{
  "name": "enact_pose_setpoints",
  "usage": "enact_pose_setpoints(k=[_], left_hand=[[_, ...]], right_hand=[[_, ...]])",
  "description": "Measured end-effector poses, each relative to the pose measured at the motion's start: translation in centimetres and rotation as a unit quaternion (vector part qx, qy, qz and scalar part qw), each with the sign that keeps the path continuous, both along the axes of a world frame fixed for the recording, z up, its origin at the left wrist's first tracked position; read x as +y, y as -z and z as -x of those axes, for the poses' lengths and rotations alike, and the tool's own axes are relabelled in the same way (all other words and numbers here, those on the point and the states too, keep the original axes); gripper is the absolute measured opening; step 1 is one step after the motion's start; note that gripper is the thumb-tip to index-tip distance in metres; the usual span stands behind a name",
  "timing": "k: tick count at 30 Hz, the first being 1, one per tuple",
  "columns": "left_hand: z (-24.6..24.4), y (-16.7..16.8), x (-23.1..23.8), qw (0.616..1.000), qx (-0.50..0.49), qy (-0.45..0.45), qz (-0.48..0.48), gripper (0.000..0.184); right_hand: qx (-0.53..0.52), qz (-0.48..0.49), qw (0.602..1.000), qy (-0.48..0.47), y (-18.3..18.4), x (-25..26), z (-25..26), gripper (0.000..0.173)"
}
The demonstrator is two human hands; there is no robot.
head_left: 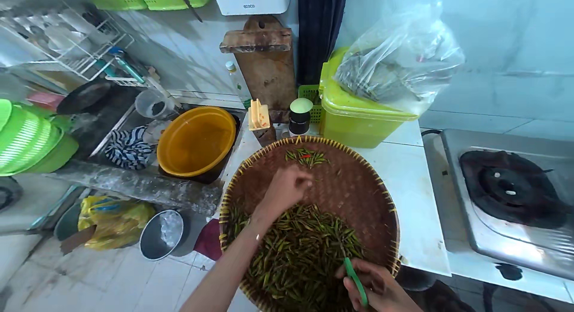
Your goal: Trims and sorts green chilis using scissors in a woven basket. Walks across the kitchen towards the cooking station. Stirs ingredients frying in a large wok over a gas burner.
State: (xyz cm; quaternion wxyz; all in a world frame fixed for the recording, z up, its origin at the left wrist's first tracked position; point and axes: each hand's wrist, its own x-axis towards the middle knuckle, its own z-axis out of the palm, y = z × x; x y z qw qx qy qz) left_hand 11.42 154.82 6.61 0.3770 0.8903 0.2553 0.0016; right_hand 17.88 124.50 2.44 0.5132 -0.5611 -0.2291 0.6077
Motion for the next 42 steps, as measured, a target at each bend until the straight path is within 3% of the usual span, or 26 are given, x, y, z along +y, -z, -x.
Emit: enact_pose_setpoints(k=[3,6,9,13,17,22,28,35,42], left_hand=[[-3.1,-1.8,1.9,0.999,-0.025,-0.021,-0.044,0.027],[-3.7,-2.4,3.4,0.998,-0.036,-0.018,-0.056,0.045],[-0.2,-1.7,4.8,0.992,-0.088,-0.021,-0.088,0.033],[6.0,-0.6,5.1,0.999,0.027,-0.020,-0.029,0.012],[8.6,2.5,2.9,0.992,0.119,-0.026,-0.015,0.019],[8.3,5.0,1.8,0.984,0.171,-0.056,-0.003,0.035],[6.7,4.5,1.4,0.978,0.206,-0.030,0.008,0.024],[7.3,4.8,2.3,0.988,0.131,-0.081,0.003,0.025],[4.6,4.3,1.8,0.972,0.233,0.014,0.020,0.027]], right_hand=[[-0.024,0.004,1.000,0.005,-0.6,0.0,-0.3,0.025],[-0.033,0.000,0.999,0.014,-0.8,-0.6,-0.5,0.025],[-0.024,0.007,0.999,0.037,-0.8,-1.3,-0.7,0.026],[-0.021,0.006,0.999,0.050,-0.6,-1.2,-1.3,0.025],[-0.031,-0.004,0.999,0.030,-0.7,0.2,-1.8,0.026],[-0.043,-0.007,0.999,0.001,-1.0,2.1,-2.1,0.026],[-0.049,-0.012,0.999,-0.012,-1.3,2.7,-1.9,0.027],[-0.047,-0.009,0.999,-0.005,-1.1,2.1,-1.7,0.027],[-0.045,-0.017,0.999,-0.007,-1.1,2.2,-1.5,0.027]])
